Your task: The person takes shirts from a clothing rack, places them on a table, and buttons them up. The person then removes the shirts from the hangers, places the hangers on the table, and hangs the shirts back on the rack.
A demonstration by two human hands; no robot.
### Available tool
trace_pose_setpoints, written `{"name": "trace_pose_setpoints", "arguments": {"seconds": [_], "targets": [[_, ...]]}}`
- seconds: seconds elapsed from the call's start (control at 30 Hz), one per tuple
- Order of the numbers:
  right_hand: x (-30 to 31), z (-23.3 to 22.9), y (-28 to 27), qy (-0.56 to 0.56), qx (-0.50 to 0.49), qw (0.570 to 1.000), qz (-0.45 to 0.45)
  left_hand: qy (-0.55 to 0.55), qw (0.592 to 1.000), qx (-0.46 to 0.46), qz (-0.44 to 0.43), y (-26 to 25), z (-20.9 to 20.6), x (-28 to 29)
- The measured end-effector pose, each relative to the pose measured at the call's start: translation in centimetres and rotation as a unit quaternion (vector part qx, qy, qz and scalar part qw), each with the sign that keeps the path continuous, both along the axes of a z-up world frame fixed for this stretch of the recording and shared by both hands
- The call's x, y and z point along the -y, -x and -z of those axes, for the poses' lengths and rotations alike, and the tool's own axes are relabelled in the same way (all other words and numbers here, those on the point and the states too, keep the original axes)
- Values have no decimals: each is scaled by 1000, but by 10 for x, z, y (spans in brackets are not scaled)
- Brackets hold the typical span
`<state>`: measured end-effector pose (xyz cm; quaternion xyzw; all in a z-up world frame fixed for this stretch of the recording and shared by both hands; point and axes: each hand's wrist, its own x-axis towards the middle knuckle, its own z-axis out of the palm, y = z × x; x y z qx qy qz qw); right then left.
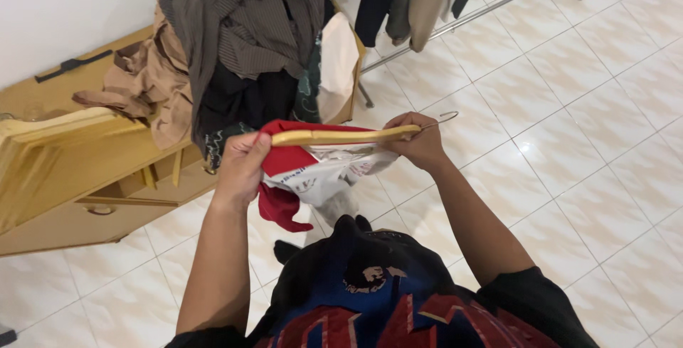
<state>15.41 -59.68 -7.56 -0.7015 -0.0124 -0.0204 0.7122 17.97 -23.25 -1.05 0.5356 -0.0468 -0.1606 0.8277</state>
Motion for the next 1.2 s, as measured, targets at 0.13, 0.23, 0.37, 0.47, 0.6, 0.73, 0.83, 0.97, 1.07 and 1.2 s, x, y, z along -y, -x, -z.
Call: {"name": "trace_pose_setpoints", "arguments": {"seconds": [0.13,0.23,0.37,0.47,0.6,0.73,0.83,0.97,1.07,1.2], "targets": [[24,-12,8,44,-36,998,-27,-3,998,-28,-58,-6,-6,22],[34,-18,9,39,-119,990,-67,-5,994,-36,-100,-10,-8,30],[40,-19,3,74,-110,985,-110,-141,980,12,-141,-19,-1,27],[35,-17,-4,93,-72,988,-96,-246,948,38,-198,-24,12,25],[24,-20,-13,129,-77,982,-115,-243,949,-27,-197,-26,19,19],[17,-28,-16,153,-43,978,-131,-348,925,-94,-124,-20,14,8],[10,-41,-18,136,-28,981,-136,-428,888,120,-115,-21,11,-3],[-9,-59,-18,226,41,959,-164,-475,856,131,-156,-34,22,-14],[-26,-73,-15,292,91,938,-163,-554,782,219,-183,-45,31,-29],[-46,-85,-12,324,37,930,-170,-555,805,139,-156,-63,36,-57]]}}
